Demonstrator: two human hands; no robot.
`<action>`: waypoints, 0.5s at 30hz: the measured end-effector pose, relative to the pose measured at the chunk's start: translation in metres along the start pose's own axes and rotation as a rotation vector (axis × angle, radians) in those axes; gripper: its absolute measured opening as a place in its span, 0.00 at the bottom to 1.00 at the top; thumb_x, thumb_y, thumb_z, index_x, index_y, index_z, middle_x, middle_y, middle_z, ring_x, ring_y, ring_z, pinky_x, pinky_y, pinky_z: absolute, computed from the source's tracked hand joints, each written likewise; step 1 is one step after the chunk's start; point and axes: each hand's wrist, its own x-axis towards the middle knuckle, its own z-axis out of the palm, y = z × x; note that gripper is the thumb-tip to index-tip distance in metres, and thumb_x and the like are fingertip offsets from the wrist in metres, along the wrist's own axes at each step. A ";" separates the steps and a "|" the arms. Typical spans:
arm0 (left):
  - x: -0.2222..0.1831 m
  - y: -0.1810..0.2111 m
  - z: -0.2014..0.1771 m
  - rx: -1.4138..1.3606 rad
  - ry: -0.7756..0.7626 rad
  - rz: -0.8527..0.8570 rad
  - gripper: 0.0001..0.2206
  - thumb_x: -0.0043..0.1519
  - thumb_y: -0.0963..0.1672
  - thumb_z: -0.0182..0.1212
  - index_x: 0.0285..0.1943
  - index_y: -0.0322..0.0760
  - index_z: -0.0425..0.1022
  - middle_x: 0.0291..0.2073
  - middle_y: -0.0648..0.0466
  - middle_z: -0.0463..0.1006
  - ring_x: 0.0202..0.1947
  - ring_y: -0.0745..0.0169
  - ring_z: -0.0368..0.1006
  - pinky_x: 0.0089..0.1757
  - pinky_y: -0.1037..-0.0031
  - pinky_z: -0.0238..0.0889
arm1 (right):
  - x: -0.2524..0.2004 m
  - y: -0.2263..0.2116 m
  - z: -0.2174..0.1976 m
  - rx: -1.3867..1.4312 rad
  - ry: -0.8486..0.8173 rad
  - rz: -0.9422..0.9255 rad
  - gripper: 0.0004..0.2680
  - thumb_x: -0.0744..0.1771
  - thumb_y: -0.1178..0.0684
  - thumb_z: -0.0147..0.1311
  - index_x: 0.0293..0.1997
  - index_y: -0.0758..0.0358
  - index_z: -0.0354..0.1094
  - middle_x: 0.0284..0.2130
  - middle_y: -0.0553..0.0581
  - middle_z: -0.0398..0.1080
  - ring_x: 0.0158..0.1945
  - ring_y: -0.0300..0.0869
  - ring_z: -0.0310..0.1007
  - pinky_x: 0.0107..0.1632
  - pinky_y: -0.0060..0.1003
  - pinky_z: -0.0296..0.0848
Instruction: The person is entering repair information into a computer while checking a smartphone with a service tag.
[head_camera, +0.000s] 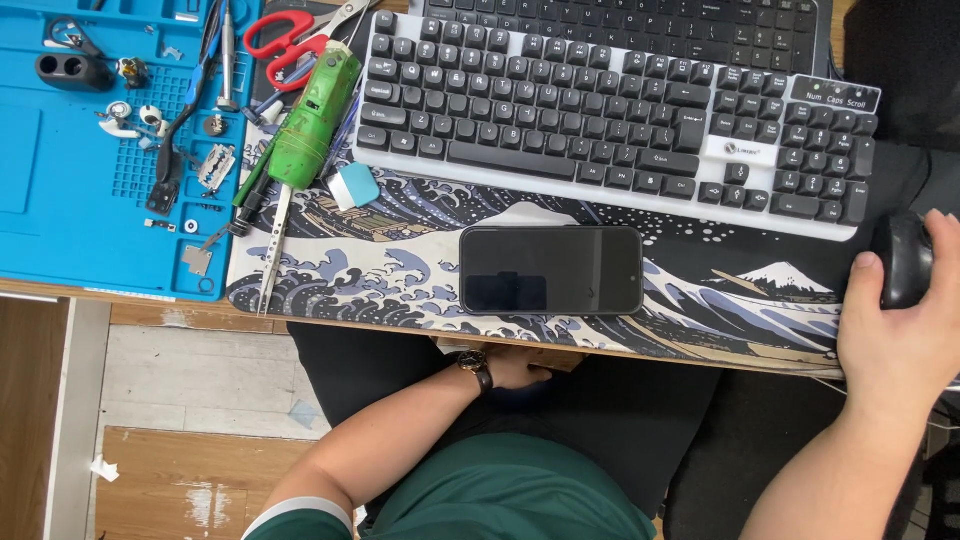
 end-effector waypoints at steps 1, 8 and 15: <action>-0.002 0.003 -0.004 -0.001 0.001 0.001 0.33 0.62 0.58 0.53 0.74 0.43 0.59 0.68 0.46 0.66 0.66 0.41 0.63 0.60 0.61 0.58 | 0.000 0.008 0.002 -0.001 0.001 -0.002 0.18 0.74 0.61 0.53 0.75 0.68 0.58 0.71 0.69 0.59 0.70 0.62 0.58 0.65 0.56 0.55; -0.018 0.024 -0.027 0.078 -0.143 -0.116 0.34 0.62 0.61 0.45 0.74 0.46 0.59 0.69 0.48 0.65 0.66 0.44 0.64 0.58 0.59 0.60 | 0.000 0.031 0.009 0.039 0.046 -0.276 0.15 0.74 0.69 0.57 0.71 0.85 0.67 0.70 0.79 0.61 0.72 0.66 0.60 0.71 0.57 0.58; -0.012 0.020 -0.022 0.104 -0.139 -0.155 0.36 0.61 0.63 0.43 0.76 0.48 0.58 0.69 0.48 0.66 0.66 0.43 0.63 0.58 0.59 0.60 | 0.001 0.031 0.007 0.064 0.020 -0.281 0.15 0.74 0.69 0.56 0.71 0.84 0.67 0.70 0.77 0.60 0.72 0.66 0.60 0.71 0.58 0.59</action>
